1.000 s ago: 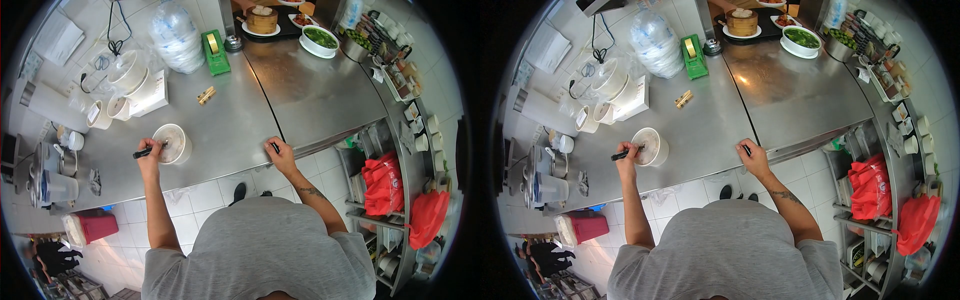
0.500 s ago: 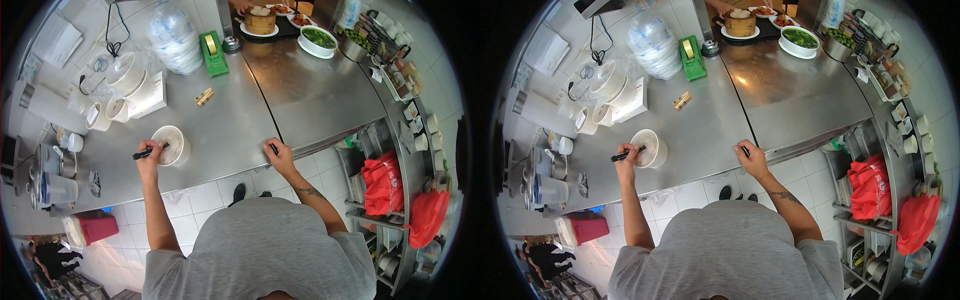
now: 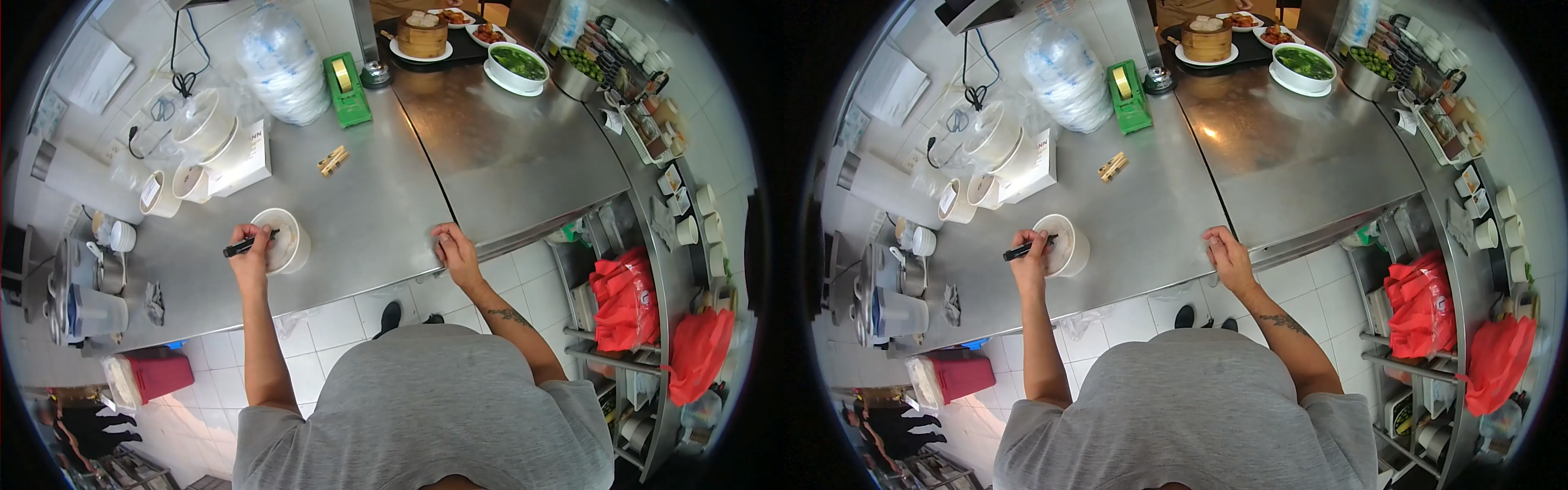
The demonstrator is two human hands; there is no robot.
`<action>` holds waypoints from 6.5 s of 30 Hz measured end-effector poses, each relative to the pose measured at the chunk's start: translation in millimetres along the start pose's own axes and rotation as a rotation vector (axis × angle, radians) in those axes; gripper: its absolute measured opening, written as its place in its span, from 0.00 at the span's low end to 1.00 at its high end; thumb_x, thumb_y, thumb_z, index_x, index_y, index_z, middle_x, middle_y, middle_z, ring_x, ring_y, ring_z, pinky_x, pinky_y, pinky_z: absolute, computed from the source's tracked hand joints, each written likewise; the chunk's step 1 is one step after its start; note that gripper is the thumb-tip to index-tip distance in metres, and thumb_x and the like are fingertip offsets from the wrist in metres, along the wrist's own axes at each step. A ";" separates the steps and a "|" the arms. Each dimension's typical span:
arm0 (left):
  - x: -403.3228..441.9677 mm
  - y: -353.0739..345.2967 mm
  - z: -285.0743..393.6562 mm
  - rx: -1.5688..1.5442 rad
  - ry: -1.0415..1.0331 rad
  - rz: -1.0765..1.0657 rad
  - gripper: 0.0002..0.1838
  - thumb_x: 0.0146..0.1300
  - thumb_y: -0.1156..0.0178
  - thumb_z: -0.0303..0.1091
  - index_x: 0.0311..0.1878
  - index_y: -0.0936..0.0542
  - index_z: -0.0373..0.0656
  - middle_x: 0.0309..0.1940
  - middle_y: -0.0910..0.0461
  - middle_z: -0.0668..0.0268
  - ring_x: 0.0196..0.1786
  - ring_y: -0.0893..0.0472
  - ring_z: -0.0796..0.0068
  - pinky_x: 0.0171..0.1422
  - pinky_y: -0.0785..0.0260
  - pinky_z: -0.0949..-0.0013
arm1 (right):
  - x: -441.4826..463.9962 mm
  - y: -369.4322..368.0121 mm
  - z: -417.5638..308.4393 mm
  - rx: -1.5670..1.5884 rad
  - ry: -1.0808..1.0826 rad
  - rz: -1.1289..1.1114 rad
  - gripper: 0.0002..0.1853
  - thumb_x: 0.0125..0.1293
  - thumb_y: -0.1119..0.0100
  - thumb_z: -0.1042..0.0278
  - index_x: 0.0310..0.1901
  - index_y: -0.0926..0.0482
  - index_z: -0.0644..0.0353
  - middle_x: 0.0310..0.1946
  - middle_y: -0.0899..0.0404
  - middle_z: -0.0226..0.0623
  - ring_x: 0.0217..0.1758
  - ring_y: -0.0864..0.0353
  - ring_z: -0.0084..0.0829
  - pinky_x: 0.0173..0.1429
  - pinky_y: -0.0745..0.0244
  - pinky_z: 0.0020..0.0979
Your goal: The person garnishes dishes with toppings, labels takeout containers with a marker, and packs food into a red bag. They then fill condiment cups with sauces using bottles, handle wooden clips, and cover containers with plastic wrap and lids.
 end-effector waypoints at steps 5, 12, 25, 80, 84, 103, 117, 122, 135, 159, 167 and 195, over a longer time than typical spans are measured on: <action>-3.0 -1.2 3.0 0.000 0.001 -0.038 0.09 0.55 0.34 0.32 0.29 0.26 0.41 0.22 0.26 0.72 0.26 0.28 0.84 0.31 0.39 0.80 | 1.2 0.0 1.8 0.022 0.046 -0.016 0.05 0.67 0.53 0.72 0.41 0.28 0.61 0.17 0.35 0.27 0.20 0.36 0.18 0.26 0.39 0.23; -2.7 -1.5 8.2 -0.082 0.063 -0.059 0.09 0.58 0.36 0.33 0.30 0.26 0.41 0.24 0.26 0.70 0.26 0.28 0.85 0.30 0.39 0.80 | 13.2 -9.3 -1.4 0.031 0.110 -0.039 0.10 0.70 0.50 0.62 0.38 0.30 0.62 0.21 0.33 0.26 0.22 0.36 0.17 0.25 0.40 0.21; -15.2 -91.2 61.9 -0.231 0.035 -0.290 0.12 0.62 0.43 0.34 0.24 0.30 0.43 0.19 0.33 0.72 0.20 0.35 0.83 0.24 0.42 0.78 | 55.4 -152.1 -63.1 0.815 -0.424 -0.481 0.19 0.73 0.60 0.47 0.41 0.31 0.56 0.17 0.42 0.23 0.14 0.47 0.17 0.18 0.52 0.21; -296.3 -347.6 96.4 0.177 0.095 -1.527 0.17 0.56 0.57 0.22 0.48 0.26 0.36 0.28 0.24 0.64 0.20 0.25 0.77 0.20 0.34 0.75 | -354.4 312.6 -7.7 -0.151 -0.119 1.112 0.08 0.65 0.47 0.69 0.39 0.21 0.64 0.24 0.23 0.34 0.29 0.23 0.22 0.34 0.28 0.25; -374.0 -412.7 122.2 0.128 -0.024 -1.773 0.18 0.57 0.58 0.21 0.51 0.27 0.37 0.28 0.23 0.64 0.19 0.24 0.78 0.19 0.33 0.76 | -455.0 382.4 -16.1 -0.354 -0.069 1.449 0.08 0.64 0.45 0.69 0.39 0.20 0.64 0.26 0.21 0.36 0.28 0.23 0.24 0.36 0.28 0.27; -549.8 -695.2 324.6 -0.355 -0.016 -2.128 0.20 0.59 0.56 0.24 0.56 0.29 0.34 0.33 0.22 0.67 0.26 0.23 0.82 0.24 0.32 0.77 | -558.1 722.5 -80.7 -1.261 -1.118 1.367 0.21 0.57 0.41 0.59 0.51 0.23 0.57 0.38 0.19 0.47 0.38 0.17 0.42 0.44 0.23 0.41; -848.2 -822.7 425.7 -0.009 -0.742 -2.439 0.18 0.56 0.56 0.24 0.48 0.25 0.31 0.26 0.21 0.58 0.24 0.20 0.73 0.23 0.28 0.71 | -646.4 770.6 -194.6 0.353 0.661 1.593 0.08 0.62 0.46 0.67 0.39 0.23 0.61 0.27 0.23 0.27 0.21 0.32 0.15 0.21 0.44 0.17; -942.0 -863.8 392.6 0.331 -1.106 -2.254 0.19 0.57 0.52 0.30 0.49 0.26 0.29 0.32 0.20 0.47 0.31 0.17 0.58 0.31 0.26 0.57 | -617.6 783.1 -242.7 -0.051 0.413 1.595 0.05 0.62 0.48 0.71 0.33 0.23 0.60 0.21 0.29 0.24 0.21 0.33 0.15 0.25 0.38 0.20; -831.7 -880.5 387.1 0.458 -1.698 -1.894 0.20 0.63 0.49 0.46 0.43 0.24 0.36 0.39 0.20 0.52 0.45 0.21 0.54 0.50 0.31 0.56 | -631.2 832.8 -261.3 0.320 0.561 1.305 0.11 0.65 0.53 0.71 0.44 0.28 0.68 0.30 0.20 0.38 0.12 0.52 0.18 0.27 0.33 0.23; -836.3 -876.2 368.5 -0.473 -0.480 -1.620 0.13 0.64 0.49 0.31 0.43 0.26 0.28 0.39 0.21 0.47 0.43 0.21 0.55 0.48 0.32 0.60 | -590.1 813.5 -253.8 -0.013 0.367 1.121 0.25 0.58 0.45 0.75 0.59 0.34 0.62 0.44 0.21 0.41 0.14 0.45 0.10 0.18 0.38 0.15; -833.8 -880.9 369.2 -0.316 -0.717 -1.675 0.15 0.67 0.49 0.35 0.43 0.25 0.31 0.38 0.20 0.51 0.42 0.21 0.59 0.46 0.31 0.62 | -603.8 826.9 -260.1 0.030 0.421 1.153 0.19 0.60 0.47 0.75 0.54 0.31 0.64 0.41 0.20 0.41 0.12 0.46 0.11 0.18 0.38 0.16; -597.0 -702.1 520.1 0.571 -1.950 -1.076 0.06 0.44 0.46 0.26 0.22 0.21 0.35 0.23 0.22 0.48 0.32 0.20 0.49 0.36 0.28 0.54 | -549.8 822.6 -336.6 -0.020 0.943 1.013 0.09 0.68 0.48 0.72 0.41 0.25 0.71 0.28 0.28 0.34 0.32 0.33 0.23 0.37 0.37 0.20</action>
Point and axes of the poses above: each hand's wrist, its own x-axis towards the middle knuckle, its own y-axis out of the back of the hand, z = x × y, the point moved 4 cm from there along x, towards the middle knuckle
